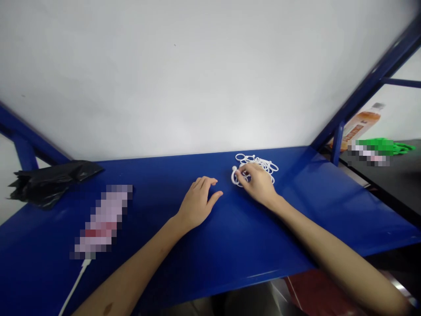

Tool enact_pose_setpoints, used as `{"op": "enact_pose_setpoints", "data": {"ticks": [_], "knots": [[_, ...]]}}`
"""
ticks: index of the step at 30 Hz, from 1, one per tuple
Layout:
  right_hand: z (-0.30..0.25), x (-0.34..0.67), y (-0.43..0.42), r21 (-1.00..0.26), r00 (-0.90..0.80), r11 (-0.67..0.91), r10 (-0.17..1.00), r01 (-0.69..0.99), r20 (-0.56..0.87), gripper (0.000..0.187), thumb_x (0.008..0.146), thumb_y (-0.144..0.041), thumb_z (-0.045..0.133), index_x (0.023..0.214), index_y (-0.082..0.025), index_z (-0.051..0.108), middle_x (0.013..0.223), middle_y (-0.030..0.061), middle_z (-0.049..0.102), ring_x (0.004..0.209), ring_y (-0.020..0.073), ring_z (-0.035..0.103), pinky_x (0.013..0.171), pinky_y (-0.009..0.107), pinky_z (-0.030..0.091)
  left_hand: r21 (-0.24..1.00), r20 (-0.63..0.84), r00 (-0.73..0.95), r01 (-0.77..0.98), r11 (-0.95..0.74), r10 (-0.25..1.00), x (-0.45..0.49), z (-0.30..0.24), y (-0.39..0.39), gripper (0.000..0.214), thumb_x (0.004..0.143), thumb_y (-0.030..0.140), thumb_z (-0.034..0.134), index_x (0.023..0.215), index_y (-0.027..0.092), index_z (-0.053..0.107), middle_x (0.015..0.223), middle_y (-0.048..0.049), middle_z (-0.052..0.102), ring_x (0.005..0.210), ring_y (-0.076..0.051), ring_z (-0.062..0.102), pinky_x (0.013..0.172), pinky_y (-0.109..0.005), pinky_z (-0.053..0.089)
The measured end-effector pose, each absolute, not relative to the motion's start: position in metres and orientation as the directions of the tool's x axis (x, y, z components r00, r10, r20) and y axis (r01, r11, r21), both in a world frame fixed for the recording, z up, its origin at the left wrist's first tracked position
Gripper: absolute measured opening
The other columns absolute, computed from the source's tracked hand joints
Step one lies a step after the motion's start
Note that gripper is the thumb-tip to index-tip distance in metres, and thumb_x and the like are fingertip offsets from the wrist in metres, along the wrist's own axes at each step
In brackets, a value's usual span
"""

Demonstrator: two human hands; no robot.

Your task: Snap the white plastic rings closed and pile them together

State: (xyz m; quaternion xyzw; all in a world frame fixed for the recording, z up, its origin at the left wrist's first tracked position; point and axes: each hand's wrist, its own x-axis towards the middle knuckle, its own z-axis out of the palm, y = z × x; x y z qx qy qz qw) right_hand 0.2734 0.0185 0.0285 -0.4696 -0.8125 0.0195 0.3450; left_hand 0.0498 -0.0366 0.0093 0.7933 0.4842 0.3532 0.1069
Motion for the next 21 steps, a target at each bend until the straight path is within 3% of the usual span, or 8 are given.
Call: {"op": "enact_pose_setpoints", "data": {"ticks": [3, 7, 21], "knots": [[0.025, 0.291, 0.041, -0.193, -0.195, 0.386, 0.763, 0.902, 0.617, 0.023, 0.095, -0.034, 0.054, 0.083, -0.019, 0.066, 0.09, 0.0103, 0.068, 0.088, 0.0269, 0.056, 0.081, 0.039, 0.042, 0.388, 0.358, 0.387, 0.766, -0.513, 0.85, 0.051, 0.004, -0.036, 0.027, 0.097, 0.037, 0.054, 0.116, 0.018, 0.056, 0.117, -0.0093, 0.06, 0.111, -0.026, 0.056, 0.097, -0.046, 0.046], [0.017, 0.303, 0.058, -0.14, -0.123, 0.259, 0.785, 0.956, 0.607, 0.024, 0.092, -0.036, 0.057, 0.093, -0.016, 0.071, 0.095, 0.0117, 0.068, 0.091, 0.029, 0.053, 0.08, 0.04, 0.041, 0.32, 0.31, 0.451, 0.779, -0.539, 0.837, 0.051, 0.004, -0.038, 0.028, 0.098, 0.038, 0.051, 0.117, 0.019, 0.058, 0.119, -0.0092, 0.057, 0.111, -0.026, 0.054, 0.098, -0.045, 0.046], [0.013, 0.299, 0.053, -0.159, -0.26, 0.438, 0.748, 0.885, 0.611, 0.022, 0.094, -0.033, 0.054, 0.099, -0.019, 0.071, 0.1, 0.0113, 0.066, 0.097, 0.0294, 0.051, 0.084, 0.042, 0.043, 0.278, 0.285, 0.491, 0.779, -0.562, 0.823, 0.048, 0.006, -0.037, 0.029, 0.098, 0.037, 0.052, 0.119, 0.018, 0.059, 0.12, -0.0084, 0.058, 0.112, -0.025, 0.053, 0.098, -0.044, 0.047]]}}
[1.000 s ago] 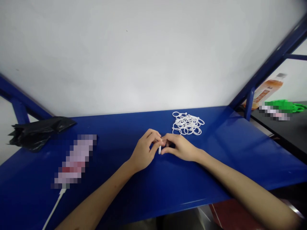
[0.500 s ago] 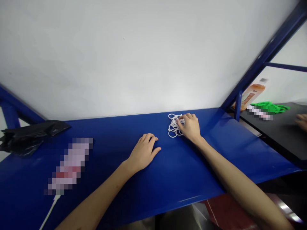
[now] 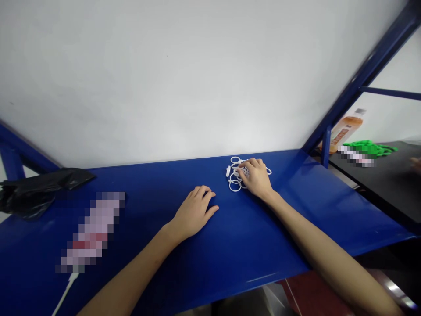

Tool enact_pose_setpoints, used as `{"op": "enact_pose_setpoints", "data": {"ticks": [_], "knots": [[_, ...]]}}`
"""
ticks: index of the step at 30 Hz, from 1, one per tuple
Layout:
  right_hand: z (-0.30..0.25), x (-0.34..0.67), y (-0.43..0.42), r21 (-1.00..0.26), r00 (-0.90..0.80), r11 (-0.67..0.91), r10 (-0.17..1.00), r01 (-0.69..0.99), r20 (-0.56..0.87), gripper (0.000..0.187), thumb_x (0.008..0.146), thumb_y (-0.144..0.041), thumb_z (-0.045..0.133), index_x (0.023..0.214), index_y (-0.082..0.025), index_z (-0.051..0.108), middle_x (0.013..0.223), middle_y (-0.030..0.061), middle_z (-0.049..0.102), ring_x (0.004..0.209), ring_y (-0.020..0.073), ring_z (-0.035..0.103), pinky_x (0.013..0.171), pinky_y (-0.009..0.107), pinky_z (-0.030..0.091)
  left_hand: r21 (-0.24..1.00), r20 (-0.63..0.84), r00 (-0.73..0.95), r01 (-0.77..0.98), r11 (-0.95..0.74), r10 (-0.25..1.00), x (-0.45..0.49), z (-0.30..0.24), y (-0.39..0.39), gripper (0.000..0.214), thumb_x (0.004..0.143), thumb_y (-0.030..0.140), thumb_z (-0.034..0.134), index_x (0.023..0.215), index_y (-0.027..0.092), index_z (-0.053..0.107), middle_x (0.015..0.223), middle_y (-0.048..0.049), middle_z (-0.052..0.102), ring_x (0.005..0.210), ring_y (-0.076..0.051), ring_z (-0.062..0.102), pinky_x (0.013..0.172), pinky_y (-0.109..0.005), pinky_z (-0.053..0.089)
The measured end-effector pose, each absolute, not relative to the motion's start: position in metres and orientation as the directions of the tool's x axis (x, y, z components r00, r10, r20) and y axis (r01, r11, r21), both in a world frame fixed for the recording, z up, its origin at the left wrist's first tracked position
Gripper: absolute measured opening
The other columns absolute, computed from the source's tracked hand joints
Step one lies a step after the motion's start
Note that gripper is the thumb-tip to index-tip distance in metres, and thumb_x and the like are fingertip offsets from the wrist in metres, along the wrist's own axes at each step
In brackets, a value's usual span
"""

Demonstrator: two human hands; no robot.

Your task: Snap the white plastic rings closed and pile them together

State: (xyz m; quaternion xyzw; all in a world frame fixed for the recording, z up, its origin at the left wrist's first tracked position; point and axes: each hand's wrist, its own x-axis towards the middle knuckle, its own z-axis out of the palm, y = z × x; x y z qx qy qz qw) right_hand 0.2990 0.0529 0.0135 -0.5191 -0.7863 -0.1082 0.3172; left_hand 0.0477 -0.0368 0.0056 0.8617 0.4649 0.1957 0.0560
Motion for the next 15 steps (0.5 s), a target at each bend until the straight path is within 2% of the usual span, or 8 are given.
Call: {"op": "enact_pose_setpoints", "data": {"ticks": [5, 9, 12, 15], "knots": [[0.017, 0.301, 0.052, -0.163, -0.241, 0.418, 0.754, 0.894, 0.611, 0.026, 0.096, -0.034, 0.051, 0.098, -0.019, 0.072, 0.102, 0.0125, 0.067, 0.1, 0.0307, 0.052, 0.086, 0.044, 0.044, 0.275, 0.285, 0.499, 0.775, -0.569, 0.818, 0.047, 0.007, -0.037, 0.03, 0.098, 0.039, 0.051, 0.119, 0.019, 0.059, 0.12, -0.0084, 0.058, 0.112, -0.025, 0.054, 0.098, -0.044, 0.047], [0.017, 0.308, 0.057, -0.155, -0.175, 0.335, 0.768, 0.929, 0.616, 0.038, 0.098, -0.043, 0.049, 0.11, -0.016, 0.071, 0.116, 0.0151, 0.066, 0.112, 0.0338, 0.052, 0.096, 0.047, 0.044, 0.269, 0.277, 0.506, 0.775, -0.572, 0.817, 0.046, 0.007, -0.038, 0.031, 0.098, 0.039, 0.051, 0.121, 0.019, 0.059, 0.121, -0.0086, 0.059, 0.112, -0.025, 0.054, 0.098, -0.044, 0.047], [0.012, 0.313, 0.062, -0.144, -0.125, 0.245, 0.82, 0.959, 0.559, 0.054, 0.098, -0.053, 0.043, 0.123, -0.012, 0.067, 0.13, 0.0182, 0.061, 0.126, 0.0375, 0.048, 0.104, 0.052, 0.04, 0.271, 0.268, 0.506, 0.777, -0.568, 0.82, 0.046, 0.008, -0.038, 0.032, 0.098, 0.039, 0.052, 0.121, 0.019, 0.06, 0.121, -0.0084, 0.059, 0.113, -0.025, 0.054, 0.099, -0.044, 0.047], [0.007, 0.314, 0.064, -0.135, -0.159, 0.243, 0.879, 0.96, 0.45, 0.063, 0.099, -0.059, 0.036, 0.131, -0.012, 0.063, 0.137, 0.0188, 0.058, 0.133, 0.0368, 0.047, 0.11, 0.054, 0.035, 0.273, 0.265, 0.507, 0.776, -0.568, 0.82, 0.046, 0.008, -0.038, 0.032, 0.098, 0.039, 0.052, 0.122, 0.019, 0.06, 0.122, -0.0085, 0.059, 0.114, -0.026, 0.054, 0.099, -0.044, 0.047]]}}
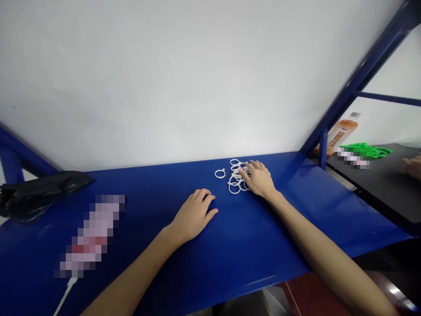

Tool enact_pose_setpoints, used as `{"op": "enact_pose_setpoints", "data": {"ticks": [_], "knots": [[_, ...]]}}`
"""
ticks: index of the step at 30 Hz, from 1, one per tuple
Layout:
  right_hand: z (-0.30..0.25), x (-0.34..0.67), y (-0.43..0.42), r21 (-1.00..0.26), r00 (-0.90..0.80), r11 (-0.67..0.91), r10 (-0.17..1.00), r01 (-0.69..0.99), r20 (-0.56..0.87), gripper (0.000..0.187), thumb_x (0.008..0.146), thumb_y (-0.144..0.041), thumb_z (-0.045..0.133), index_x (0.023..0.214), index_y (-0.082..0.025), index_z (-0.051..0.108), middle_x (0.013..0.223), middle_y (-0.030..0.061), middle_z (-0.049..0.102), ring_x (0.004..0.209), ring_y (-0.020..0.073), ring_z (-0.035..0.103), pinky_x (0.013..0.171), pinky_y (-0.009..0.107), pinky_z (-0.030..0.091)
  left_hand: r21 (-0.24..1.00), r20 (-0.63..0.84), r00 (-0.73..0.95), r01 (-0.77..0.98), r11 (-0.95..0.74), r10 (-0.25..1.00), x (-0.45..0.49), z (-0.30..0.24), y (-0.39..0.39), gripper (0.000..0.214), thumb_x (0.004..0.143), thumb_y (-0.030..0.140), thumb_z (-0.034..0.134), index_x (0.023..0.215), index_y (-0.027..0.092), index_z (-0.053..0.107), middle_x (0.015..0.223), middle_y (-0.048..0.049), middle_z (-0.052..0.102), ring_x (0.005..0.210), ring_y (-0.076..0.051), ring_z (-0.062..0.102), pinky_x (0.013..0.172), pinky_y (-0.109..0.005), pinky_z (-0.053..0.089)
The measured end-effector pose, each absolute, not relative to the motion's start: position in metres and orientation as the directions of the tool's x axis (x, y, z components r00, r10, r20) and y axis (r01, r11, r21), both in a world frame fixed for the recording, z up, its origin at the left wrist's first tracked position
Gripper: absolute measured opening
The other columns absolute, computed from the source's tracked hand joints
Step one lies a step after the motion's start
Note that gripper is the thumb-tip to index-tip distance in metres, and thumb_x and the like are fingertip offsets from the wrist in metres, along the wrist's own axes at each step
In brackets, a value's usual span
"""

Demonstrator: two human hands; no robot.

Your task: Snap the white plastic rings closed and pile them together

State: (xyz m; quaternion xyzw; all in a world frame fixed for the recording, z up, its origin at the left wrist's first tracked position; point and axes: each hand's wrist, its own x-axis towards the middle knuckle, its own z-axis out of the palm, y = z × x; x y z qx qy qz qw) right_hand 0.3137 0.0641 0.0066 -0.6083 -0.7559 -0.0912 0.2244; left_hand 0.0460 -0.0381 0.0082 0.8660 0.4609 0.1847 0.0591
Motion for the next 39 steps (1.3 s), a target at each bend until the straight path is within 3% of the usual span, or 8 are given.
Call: {"op": "enact_pose_setpoints", "data": {"ticks": [11, 15, 25, 31, 35, 39], "knots": [[0.012, 0.298, 0.049, -0.147, -0.373, 0.423, 0.885, 0.894, 0.278, 0.082, 0.096, -0.07, 0.028, 0.153, -0.012, 0.036, 0.158, 0.0152, 0.035, 0.15, 0.0353, 0.019, 0.123, 0.054, 0.017, 0.292, 0.245, 0.505, 0.776, -0.559, 0.828, 0.046, 0.009, -0.038, 0.04, 0.097, 0.048, 0.05, 0.123, 0.019, 0.059, 0.124, -0.0095, 0.058, 0.115, -0.026, 0.054, 0.101, -0.045, 0.046], [0.013, 0.3, 0.05, -0.116, -0.322, 0.358, 0.914, 0.926, 0.249, 0.084, 0.095, -0.072, 0.026, 0.153, -0.013, 0.036, 0.158, 0.0162, 0.033, 0.15, 0.0363, 0.02, 0.122, 0.055, 0.015, 0.284, 0.259, 0.507, 0.773, -0.567, 0.822, 0.045, 0.008, -0.038, 0.04, 0.098, 0.049, 0.048, 0.123, 0.019, 0.059, 0.124, -0.0096, 0.058, 0.115, -0.026, 0.054, 0.1, -0.046, 0.046], [0.007, 0.293, 0.04, -0.123, -0.437, 0.471, 0.87, 0.874, 0.227, 0.083, 0.095, -0.072, 0.025, 0.152, -0.014, 0.038, 0.159, 0.0151, 0.032, 0.151, 0.0348, 0.016, 0.122, 0.054, 0.018, 0.275, 0.268, 0.516, 0.769, -0.578, 0.814, 0.044, 0.007, -0.037, 0.038, 0.098, 0.047, 0.049, 0.123, 0.02, 0.059, 0.123, -0.0089, 0.058, 0.114, -0.026, 0.054, 0.101, -0.046, 0.046], [0.005, 0.303, 0.048, -0.156, -0.354, 0.377, 0.922, 0.913, 0.156, 0.086, 0.096, -0.071, 0.023, 0.156, -0.009, 0.027, 0.161, 0.0178, 0.023, 0.151, 0.0364, 0.012, 0.122, 0.052, 0.018, 0.289, 0.255, 0.515, 0.768, -0.572, 0.819, 0.042, 0.007, -0.037, 0.039, 0.098, 0.047, 0.049, 0.124, 0.02, 0.059, 0.125, -0.0088, 0.058, 0.116, -0.026, 0.054, 0.103, -0.046, 0.045], [0.006, 0.306, 0.049, -0.138, -0.3, 0.317, 0.945, 0.938, 0.131, 0.086, 0.095, -0.072, 0.023, 0.157, -0.011, 0.026, 0.161, 0.0181, 0.023, 0.15, 0.0385, 0.011, 0.121, 0.056, 0.016, 0.296, 0.248, 0.511, 0.769, -0.566, 0.823, 0.042, 0.008, -0.038, 0.038, 0.098, 0.046, 0.05, 0.124, 0.02, 0.059, 0.125, -0.009, 0.058, 0.116, -0.026, 0.054, 0.102, -0.045, 0.046], [0.005, 0.301, 0.044, -0.144, -0.373, 0.392, 0.917, 0.908, 0.143, 0.083, 0.096, -0.07, 0.025, 0.156, -0.013, 0.03, 0.162, 0.016, 0.024, 0.151, 0.0371, 0.01, 0.122, 0.055, 0.016, 0.303, 0.255, 0.507, 0.767, -0.566, 0.823, 0.043, 0.009, -0.038, 0.039, 0.098, 0.047, 0.05, 0.124, 0.02, 0.06, 0.125, -0.0089, 0.058, 0.116, -0.026, 0.055, 0.102, -0.046, 0.046]]}}
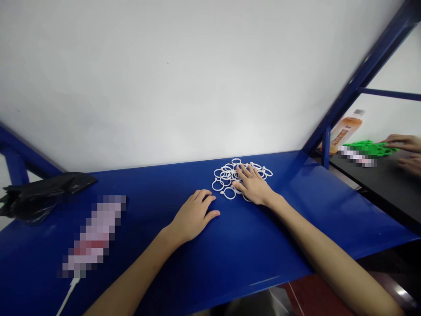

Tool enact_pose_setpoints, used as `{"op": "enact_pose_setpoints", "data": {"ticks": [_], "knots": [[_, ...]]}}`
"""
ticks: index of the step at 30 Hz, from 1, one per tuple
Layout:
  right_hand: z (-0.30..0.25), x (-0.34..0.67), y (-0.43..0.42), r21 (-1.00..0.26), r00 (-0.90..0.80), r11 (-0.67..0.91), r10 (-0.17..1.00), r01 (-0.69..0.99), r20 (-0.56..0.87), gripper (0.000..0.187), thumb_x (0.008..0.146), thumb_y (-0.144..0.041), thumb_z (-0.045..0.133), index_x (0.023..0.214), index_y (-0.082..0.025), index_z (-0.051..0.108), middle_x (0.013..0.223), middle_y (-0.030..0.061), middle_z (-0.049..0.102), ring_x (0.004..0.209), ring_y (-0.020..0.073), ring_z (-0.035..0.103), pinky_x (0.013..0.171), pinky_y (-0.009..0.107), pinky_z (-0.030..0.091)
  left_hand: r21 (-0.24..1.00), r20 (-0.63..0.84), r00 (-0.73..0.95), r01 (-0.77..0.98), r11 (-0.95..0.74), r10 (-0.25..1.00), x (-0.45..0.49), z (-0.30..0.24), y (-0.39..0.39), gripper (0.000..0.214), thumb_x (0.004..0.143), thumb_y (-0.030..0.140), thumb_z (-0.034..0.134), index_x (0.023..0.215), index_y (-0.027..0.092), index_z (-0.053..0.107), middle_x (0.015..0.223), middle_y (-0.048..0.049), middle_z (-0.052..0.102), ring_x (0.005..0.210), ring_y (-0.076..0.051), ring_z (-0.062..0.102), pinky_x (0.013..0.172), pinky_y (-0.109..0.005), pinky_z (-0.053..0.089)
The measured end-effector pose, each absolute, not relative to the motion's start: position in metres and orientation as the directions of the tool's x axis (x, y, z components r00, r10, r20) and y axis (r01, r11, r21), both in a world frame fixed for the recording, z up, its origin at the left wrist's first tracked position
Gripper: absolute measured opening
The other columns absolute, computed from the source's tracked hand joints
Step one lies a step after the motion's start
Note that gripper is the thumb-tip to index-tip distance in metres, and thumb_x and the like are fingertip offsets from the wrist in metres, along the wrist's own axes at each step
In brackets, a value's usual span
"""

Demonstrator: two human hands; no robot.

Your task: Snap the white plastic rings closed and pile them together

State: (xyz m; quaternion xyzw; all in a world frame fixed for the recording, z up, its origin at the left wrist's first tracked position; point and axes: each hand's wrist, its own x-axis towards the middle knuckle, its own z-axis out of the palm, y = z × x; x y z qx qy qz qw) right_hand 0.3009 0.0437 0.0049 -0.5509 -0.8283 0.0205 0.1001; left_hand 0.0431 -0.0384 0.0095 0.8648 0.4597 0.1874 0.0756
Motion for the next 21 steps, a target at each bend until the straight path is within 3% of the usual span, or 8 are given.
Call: {"op": "enact_pose_setpoints", "data": {"ticks": [3, 11, 16, 19, 21], "knots": [[0.004, 0.298, 0.042, -0.135, -0.411, 0.432, 0.898, 0.892, 0.156, 0.082, 0.096, -0.071, 0.026, 0.156, -0.015, 0.031, 0.162, 0.0145, 0.025, 0.151, 0.0356, 0.01, 0.122, 0.054, 0.014, 0.306, 0.249, 0.508, 0.766, -0.565, 0.824, 0.043, 0.009, -0.039, 0.04, 0.098, 0.047, 0.05, 0.125, 0.02, 0.059, 0.127, -0.0093, 0.058, 0.117, -0.026, 0.055, 0.102, -0.046, 0.047], [0.005, 0.303, 0.045, -0.113, -0.289, 0.305, 0.947, 0.946, 0.138, 0.085, 0.096, -0.071, 0.025, 0.155, -0.01, 0.03, 0.16, 0.0183, 0.027, 0.149, 0.0404, 0.013, 0.122, 0.056, 0.015, 0.304, 0.282, 0.514, 0.753, -0.584, 0.81, 0.041, 0.006, -0.039, 0.041, 0.098, 0.049, 0.049, 0.126, 0.021, 0.059, 0.127, -0.0089, 0.058, 0.118, -0.026, 0.055, 0.103, -0.046, 0.047], [0.014, 0.291, 0.032, -0.12, -0.357, 0.39, 0.906, 0.913, 0.228, 0.078, 0.097, -0.065, 0.033, 0.155, -0.012, 0.032, 0.159, 0.0181, 0.03, 0.15, 0.0389, 0.015, 0.121, 0.058, 0.019, 0.303, 0.264, 0.516, 0.758, -0.578, 0.815, 0.041, 0.006, -0.039, 0.04, 0.097, 0.047, 0.051, 0.126, 0.02, 0.06, 0.127, -0.0091, 0.059, 0.118, -0.026, 0.054, 0.103, -0.046, 0.047], [0.022, 0.282, 0.023, -0.148, -0.443, 0.517, 0.824, 0.843, 0.354, 0.067, 0.099, -0.058, 0.04, 0.151, -0.016, 0.039, 0.156, 0.0168, 0.038, 0.148, 0.036, 0.026, 0.118, 0.057, 0.028, 0.307, 0.283, 0.51, 0.754, -0.581, 0.812, 0.041, 0.005, -0.039, 0.039, 0.097, 0.046, 0.052, 0.126, 0.021, 0.06, 0.127, -0.009, 0.058, 0.118, -0.027, 0.054, 0.103, -0.047, 0.046], [0.027, 0.278, 0.018, -0.159, -0.506, 0.604, 0.761, 0.781, 0.405, 0.051, 0.099, -0.05, 0.046, 0.138, -0.018, 0.054, 0.145, 0.0148, 0.05, 0.139, 0.0327, 0.041, 0.114, 0.054, 0.037, 0.313, 0.287, 0.505, 0.754, -0.577, 0.814, 0.041, 0.005, -0.039, 0.039, 0.097, 0.046, 0.053, 0.126, 0.022, 0.06, 0.127, -0.009, 0.058, 0.118, -0.027, 0.054, 0.103, -0.047, 0.047]]}}
